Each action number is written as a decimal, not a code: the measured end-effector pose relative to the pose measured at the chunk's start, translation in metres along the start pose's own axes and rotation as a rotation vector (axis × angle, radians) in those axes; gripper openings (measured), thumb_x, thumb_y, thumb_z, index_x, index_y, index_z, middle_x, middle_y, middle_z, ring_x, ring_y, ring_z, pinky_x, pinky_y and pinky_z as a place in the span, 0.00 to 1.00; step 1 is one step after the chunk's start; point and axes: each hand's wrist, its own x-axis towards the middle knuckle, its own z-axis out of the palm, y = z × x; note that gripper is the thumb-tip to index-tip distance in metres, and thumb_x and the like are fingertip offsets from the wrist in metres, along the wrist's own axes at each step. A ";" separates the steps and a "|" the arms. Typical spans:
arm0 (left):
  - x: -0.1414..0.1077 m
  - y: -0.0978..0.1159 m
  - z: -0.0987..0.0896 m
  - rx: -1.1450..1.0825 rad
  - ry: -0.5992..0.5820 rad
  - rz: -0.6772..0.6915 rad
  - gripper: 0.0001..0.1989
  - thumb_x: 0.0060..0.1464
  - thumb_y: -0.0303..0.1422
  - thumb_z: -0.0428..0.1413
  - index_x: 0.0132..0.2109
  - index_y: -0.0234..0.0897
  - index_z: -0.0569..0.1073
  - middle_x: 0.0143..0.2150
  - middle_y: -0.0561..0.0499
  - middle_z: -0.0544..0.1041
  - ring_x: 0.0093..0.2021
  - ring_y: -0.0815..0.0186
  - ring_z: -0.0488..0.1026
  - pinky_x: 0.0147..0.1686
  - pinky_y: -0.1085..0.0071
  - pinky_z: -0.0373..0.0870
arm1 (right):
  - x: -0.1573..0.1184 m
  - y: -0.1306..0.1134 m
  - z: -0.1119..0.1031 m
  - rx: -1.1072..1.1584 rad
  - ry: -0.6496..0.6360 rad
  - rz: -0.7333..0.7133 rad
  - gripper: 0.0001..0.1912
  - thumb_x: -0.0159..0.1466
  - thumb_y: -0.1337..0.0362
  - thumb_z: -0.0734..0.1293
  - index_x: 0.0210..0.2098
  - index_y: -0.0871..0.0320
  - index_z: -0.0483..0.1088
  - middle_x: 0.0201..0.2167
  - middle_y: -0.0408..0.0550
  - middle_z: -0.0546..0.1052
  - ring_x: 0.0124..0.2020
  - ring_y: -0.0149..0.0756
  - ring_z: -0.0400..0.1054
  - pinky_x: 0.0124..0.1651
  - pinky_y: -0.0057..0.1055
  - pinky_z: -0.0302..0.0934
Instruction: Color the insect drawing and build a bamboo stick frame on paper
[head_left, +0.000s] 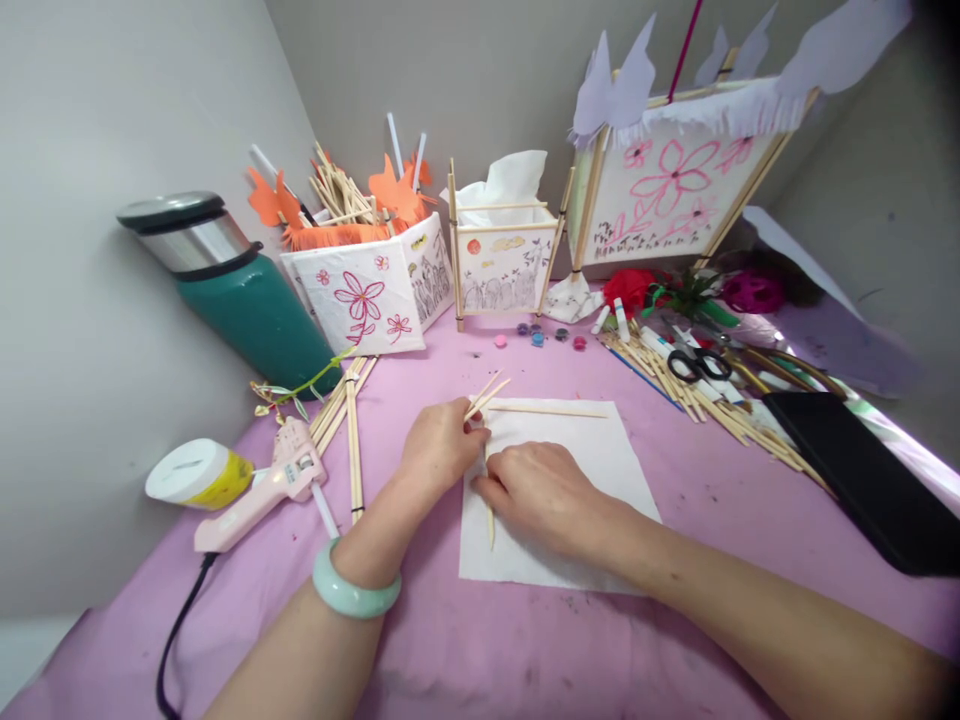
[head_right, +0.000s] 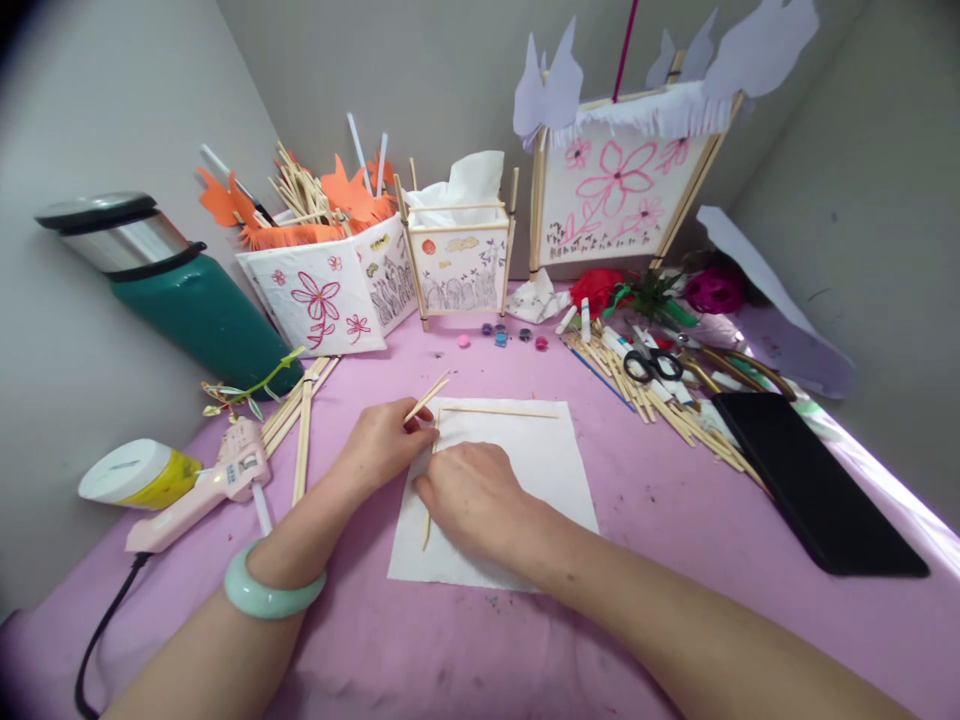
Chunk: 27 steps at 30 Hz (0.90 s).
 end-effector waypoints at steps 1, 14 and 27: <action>0.000 0.000 0.000 -0.001 -0.001 0.000 0.09 0.46 0.32 0.55 0.36 0.39 0.75 0.28 0.51 0.77 0.30 0.64 0.72 0.31 0.72 0.63 | 0.000 0.004 -0.003 0.034 0.019 0.005 0.17 0.63 0.60 0.59 0.23 0.58 0.73 0.23 0.48 0.76 0.24 0.34 0.67 0.26 0.30 0.45; 0.001 0.000 -0.001 0.011 -0.032 -0.001 0.13 0.49 0.34 0.56 0.42 0.39 0.77 0.30 0.50 0.79 0.31 0.63 0.73 0.32 0.71 0.64 | 0.024 0.077 0.007 -0.050 0.421 0.020 0.10 0.65 0.64 0.61 0.36 0.57 0.74 0.35 0.48 0.75 0.41 0.37 0.65 0.42 0.32 0.51; 0.002 0.001 -0.002 0.008 -0.066 -0.018 0.14 0.49 0.34 0.55 0.44 0.42 0.78 0.30 0.51 0.79 0.31 0.64 0.73 0.31 0.72 0.62 | 0.028 0.073 0.010 -0.161 0.465 -0.014 0.07 0.64 0.66 0.63 0.33 0.59 0.72 0.33 0.48 0.74 0.39 0.37 0.63 0.40 0.33 0.48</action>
